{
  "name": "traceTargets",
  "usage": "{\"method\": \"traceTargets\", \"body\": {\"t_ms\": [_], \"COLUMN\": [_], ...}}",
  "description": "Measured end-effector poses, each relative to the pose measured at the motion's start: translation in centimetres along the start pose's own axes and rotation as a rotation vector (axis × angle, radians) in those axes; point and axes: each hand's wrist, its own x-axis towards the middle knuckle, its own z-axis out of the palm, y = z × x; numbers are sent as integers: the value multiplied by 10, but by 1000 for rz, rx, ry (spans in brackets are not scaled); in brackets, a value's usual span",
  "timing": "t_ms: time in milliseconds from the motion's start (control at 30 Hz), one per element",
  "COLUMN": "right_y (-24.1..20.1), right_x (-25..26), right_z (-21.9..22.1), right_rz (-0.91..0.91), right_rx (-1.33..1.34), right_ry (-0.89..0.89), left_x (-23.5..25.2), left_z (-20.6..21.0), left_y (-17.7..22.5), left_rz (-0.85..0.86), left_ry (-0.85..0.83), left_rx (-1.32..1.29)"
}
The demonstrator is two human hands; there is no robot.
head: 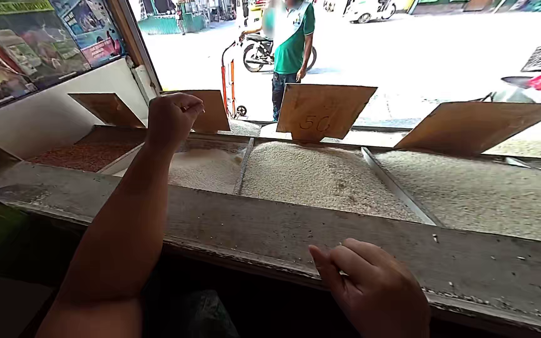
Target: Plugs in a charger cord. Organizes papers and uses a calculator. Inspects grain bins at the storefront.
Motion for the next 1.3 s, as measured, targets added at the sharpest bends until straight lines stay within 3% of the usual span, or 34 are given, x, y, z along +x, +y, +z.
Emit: {"method": "traceTargets", "body": {"t_ms": [133, 233, 367, 467, 633, 733, 800, 900, 1033, 1167, 1300], "right_y": [1, 0, -5, -6, -13, -11, -6, 18, 78, 120, 129], "right_x": [0, 0, 4, 15, 79, 128, 161, 184, 172, 167, 170], "right_z": [2, 4, 1, -11, -49, -54, -47, -17, 25, 28, 30], "right_rz": [15, 34, 81, 24, -108, -2, 139, 338, 375, 452, 471], "right_rx": [-7, -26, -5, 15, -272, -403, -464, -434, -363, -365, -346], "right_ry": [16, 8, -108, -264, -437, -491, -536, -525, -650, -823, -952], "left_x": [-1, -2, -2, 2, 14, 0, 0, -2, -5, -11, -18], "left_z": [3, -4, -6, -7, -31, -26, -23, -22, -17, -6, 3], "left_y": [-9, -11, -10, -15, -31, -59, -84, -107, -119, -116, -122], "left_rz": [0, -124, -277, -268, -209, -251, -297, -396, -549, -646, -678], "left_ry": [60, 45, -41, -117, -291, -349, -493, -662, -872, -1069, -1135], "left_rx": [29, 81, 87, 85, 314, 404, 429, 464, 516, 603, 604]}}
